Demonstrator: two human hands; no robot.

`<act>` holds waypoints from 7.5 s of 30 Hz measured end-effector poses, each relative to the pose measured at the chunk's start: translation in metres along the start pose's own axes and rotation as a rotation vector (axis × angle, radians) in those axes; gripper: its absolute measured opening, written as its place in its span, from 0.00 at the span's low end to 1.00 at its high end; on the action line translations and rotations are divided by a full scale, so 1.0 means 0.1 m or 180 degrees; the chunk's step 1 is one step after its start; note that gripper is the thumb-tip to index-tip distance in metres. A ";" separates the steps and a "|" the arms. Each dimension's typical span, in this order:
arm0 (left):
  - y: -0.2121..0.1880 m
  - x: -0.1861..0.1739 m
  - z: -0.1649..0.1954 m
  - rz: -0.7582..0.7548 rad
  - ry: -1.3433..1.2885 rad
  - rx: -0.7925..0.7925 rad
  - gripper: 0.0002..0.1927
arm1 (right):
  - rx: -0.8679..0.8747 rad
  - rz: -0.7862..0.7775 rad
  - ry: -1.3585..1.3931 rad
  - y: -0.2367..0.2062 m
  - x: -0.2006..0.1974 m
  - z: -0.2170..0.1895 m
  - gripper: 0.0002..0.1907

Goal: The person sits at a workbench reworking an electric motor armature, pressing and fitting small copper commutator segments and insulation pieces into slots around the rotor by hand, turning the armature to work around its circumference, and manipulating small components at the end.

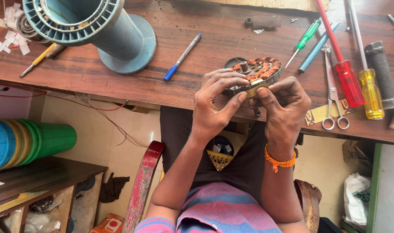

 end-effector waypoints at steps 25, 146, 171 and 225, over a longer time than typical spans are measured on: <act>0.06 0.07 -0.03 0.0049 0.0318 -0.0327 0.14 | 0.0139 -0.0036 -0.0087 0.06 -0.08 -0.10 0.09; 0.41 0.30 -0.51 -0.1193 -0.0543 -0.1794 0.15 | -0.1569 0.0425 -0.3989 -0.27 -1.35 -0.56 0.05; 0.41 0.32 -0.55 -0.1026 -0.1005 -0.1917 0.12 | -0.0336 -0.0537 -0.1439 0.12 -0.65 -0.29 0.04; 0.48 0.47 -0.50 -0.1538 -0.0660 -0.2318 0.13 | -0.0598 -0.0086 -0.0785 -0.18 -0.25 -0.10 0.08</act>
Point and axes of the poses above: each hand's wrist, its own y-axis towards the middle knuckle, its own x-axis out of the palm, z = x × y, the point moved 7 cm from there along y, towards the middle knuckle, and after that the axes turned 14 degrees about -y, right-handed, at the moved point
